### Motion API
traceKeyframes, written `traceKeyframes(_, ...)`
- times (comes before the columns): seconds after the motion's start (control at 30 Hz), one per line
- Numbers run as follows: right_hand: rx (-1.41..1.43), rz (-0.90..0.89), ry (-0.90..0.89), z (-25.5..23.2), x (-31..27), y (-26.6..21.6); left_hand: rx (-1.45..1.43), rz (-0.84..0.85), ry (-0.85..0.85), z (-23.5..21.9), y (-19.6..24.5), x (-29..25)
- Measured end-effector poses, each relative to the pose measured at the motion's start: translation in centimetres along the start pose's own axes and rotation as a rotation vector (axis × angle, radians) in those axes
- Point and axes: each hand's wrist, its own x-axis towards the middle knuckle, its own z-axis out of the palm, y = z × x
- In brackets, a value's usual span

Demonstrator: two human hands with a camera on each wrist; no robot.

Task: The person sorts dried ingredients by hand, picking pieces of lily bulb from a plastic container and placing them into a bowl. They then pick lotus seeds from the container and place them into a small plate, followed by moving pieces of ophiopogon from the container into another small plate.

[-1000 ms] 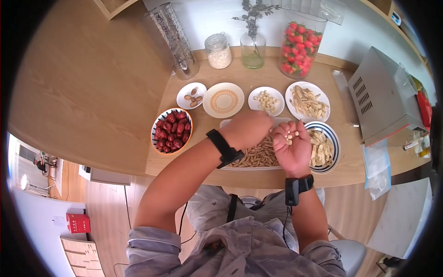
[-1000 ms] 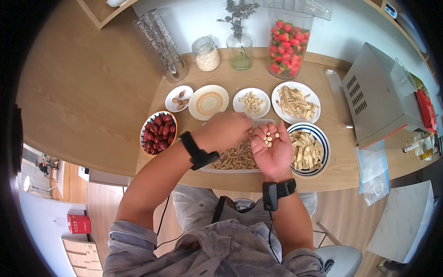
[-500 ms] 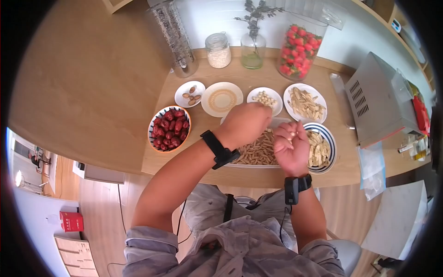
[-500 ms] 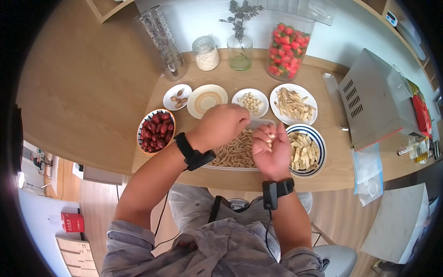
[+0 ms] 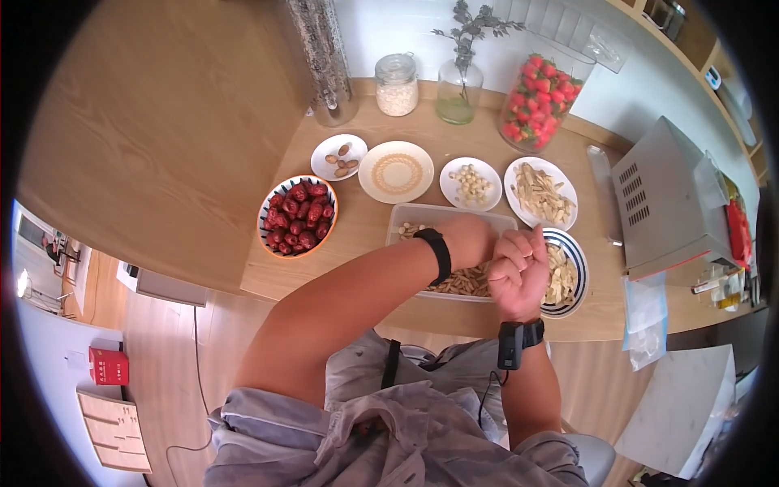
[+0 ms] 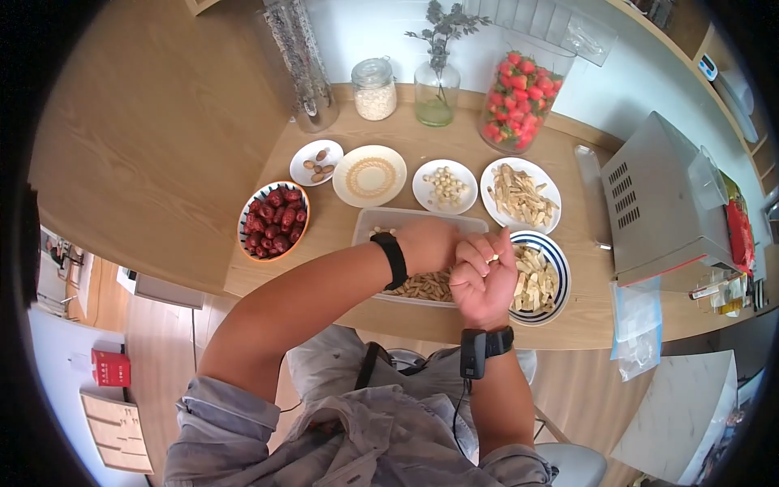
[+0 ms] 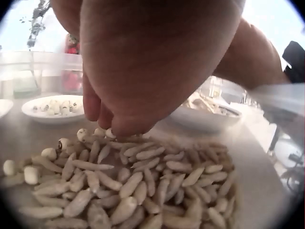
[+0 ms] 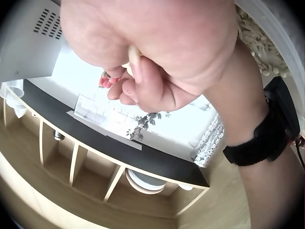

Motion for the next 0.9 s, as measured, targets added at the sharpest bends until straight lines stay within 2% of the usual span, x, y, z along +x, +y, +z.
traceKeyframes(0.1, -0.011, 0.005, 0.009, -0.1, 0.0, -0.1, -0.097, 0.021, 0.009, 1.3, -1.0, 0.8)
traceKeyframes(0.2, -0.009, 0.014, -0.002, -0.1, 0.0, -0.1, -0.130, 0.079, 0.109, 2.2, -1.9, 0.7)
traceKeyframes(0.27, 0.002, 0.032, -0.008, -0.1, 0.0, -0.1, -0.048, 0.061, 0.120, 0.6, -1.7, -0.4)
traceKeyframes(0.37, 0.002, 0.037, 0.002, -0.2, 0.0, -0.2, 0.218, 0.122, 0.026, -1.4, -1.6, -1.4)
traceKeyframes(0.5, 0.016, 0.021, 0.053, -0.3, 0.5, 0.0, 0.073, 0.201, 0.207, -4.6, -0.6, -2.8)
traceKeyframes(0.6, -0.105, -0.042, 0.204, -0.3, 0.9, 0.1, -0.108, 0.200, 0.291, -8.2, 0.3, -3.4)
traceKeyframes(0.7, -0.371, -0.226, 0.438, 0.5, 1.5, 1.7, -0.276, 0.138, 0.337, -11.1, 2.3, -4.0)
traceKeyframes(0.8, -0.445, -0.194, 0.439, 1.4, 1.9, 2.3, -0.448, 0.251, 0.329, -9.7, 2.1, -3.9)
traceKeyframes(0.9, -0.299, -0.106, 0.315, -1.5, 1.7, -0.2, -0.340, 0.132, 0.374, -10.7, 3.1, -4.1)
